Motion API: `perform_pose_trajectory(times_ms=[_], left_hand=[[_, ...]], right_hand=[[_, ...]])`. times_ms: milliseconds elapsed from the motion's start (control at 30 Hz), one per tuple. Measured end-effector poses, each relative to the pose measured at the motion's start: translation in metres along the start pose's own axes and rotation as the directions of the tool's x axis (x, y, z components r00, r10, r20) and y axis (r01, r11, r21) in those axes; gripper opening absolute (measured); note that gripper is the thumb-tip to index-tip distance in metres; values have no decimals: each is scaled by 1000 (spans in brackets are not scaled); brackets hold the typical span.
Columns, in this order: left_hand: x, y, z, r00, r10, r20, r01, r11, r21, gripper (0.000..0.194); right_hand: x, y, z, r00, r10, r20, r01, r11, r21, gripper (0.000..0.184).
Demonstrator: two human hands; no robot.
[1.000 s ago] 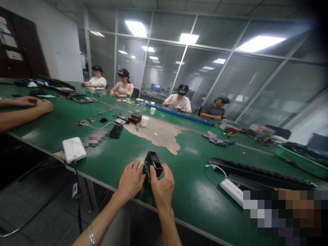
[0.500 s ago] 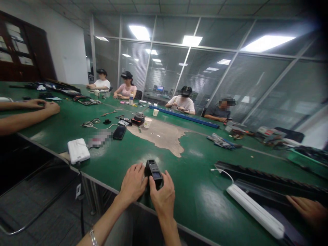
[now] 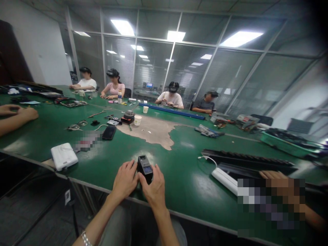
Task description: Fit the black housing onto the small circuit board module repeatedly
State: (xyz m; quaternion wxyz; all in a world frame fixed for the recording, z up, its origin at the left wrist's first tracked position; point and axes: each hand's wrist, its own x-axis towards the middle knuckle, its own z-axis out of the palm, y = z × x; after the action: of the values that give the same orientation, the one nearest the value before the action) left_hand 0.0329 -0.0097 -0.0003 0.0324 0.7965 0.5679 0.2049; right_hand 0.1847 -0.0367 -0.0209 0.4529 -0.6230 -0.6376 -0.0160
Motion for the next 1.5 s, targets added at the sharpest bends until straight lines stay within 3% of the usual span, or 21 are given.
perform_pose_trajectory(times_ms=[500, 767, 967, 1167, 1500], left_hand=[[-3, 1, -1, 999, 27, -28, -27, 999, 22, 40], [-2, -1, 2, 998, 31, -48, -30, 999, 23, 36], [0, -1, 3, 999, 27, -42, -25, 999, 33, 38], [0, -2, 7, 998, 33, -59, -31, 998, 46, 37], [1, -3, 8, 998, 38, -57, -36, 999, 38, 38]], right_hand=[[2, -14, -9, 1000, 19, -22, -18, 998, 62, 47], [46, -32, -49, 990, 75, -121, -47, 975, 217, 53], [57, 3, -70, 958, 209, -195, -155, 953, 260, 62], [35, 40, -54, 955, 260, -145, -230, 954, 194, 66], [24, 56, -29, 976, 198, -95, -193, 979, 58, 57]])
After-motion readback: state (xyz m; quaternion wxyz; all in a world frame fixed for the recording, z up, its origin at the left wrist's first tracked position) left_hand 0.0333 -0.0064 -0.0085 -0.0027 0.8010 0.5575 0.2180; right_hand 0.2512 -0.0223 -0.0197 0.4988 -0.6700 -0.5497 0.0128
